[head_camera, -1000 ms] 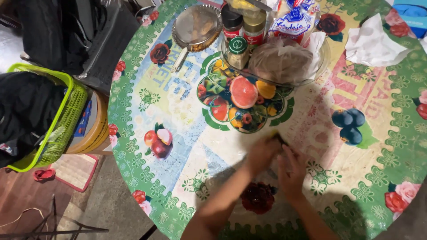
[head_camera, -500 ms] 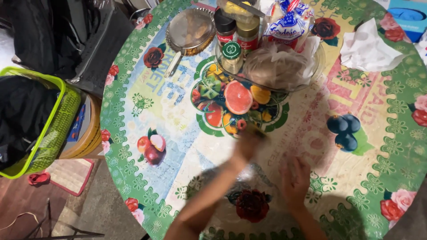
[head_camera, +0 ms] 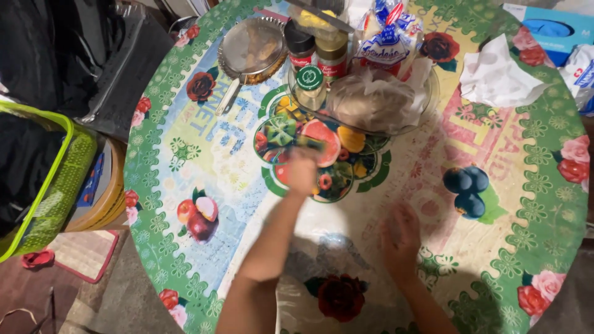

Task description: Cleaning a round dining table with a sponge.

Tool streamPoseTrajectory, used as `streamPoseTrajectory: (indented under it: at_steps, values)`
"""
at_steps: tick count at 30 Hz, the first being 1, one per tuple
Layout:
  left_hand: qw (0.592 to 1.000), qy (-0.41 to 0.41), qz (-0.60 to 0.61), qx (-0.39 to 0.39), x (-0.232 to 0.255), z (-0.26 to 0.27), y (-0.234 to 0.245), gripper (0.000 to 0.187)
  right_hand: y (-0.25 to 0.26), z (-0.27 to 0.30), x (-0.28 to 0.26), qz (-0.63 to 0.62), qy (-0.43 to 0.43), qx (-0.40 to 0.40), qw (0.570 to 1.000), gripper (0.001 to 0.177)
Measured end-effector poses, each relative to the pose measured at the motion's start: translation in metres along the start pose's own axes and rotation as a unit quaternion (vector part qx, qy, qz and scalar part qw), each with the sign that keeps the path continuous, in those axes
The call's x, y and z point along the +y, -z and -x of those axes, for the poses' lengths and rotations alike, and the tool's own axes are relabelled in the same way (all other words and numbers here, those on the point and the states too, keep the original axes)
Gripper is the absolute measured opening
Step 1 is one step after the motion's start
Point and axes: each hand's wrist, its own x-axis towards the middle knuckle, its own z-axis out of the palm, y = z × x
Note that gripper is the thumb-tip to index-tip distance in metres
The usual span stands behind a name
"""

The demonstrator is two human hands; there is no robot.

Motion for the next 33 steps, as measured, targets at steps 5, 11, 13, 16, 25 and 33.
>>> streamPoseTrajectory:
  at_steps: [5,11,13,16,25,33]
  values:
    - [0.978,-0.170,0.118,0.004,0.133,-0.001,0.025,0.030,-0.019,-0.012,0.002,0.039,0.049,-0.019,0.998,0.044]
    - [0.983,-0.142,0.116,-0.018,0.099,-0.047,0.000,0.022,-0.012,-0.014,-0.001,0.069,0.071,-0.011,0.995,0.044]
    - [0.991,-0.095,0.066,-0.059,0.064,-0.057,0.007,0.022,-0.006,-0.009,0.006,0.092,0.074,-0.002,0.993,0.045]
    - [0.995,0.029,0.037,-0.090,0.010,-0.060,0.028,0.033,0.004,0.002,0.015,0.087,0.059,0.019,0.994,0.046]
    - [0.999,-0.053,0.001,0.011,0.065,-0.012,0.004,0.020,0.001,0.017,0.017,0.035,0.029,0.003,0.999,0.043]
    - [0.984,-0.106,0.141,0.011,0.035,0.050,0.034,0.036,-0.012,0.010,-0.010,0.028,0.026,-0.055,0.998,0.045]
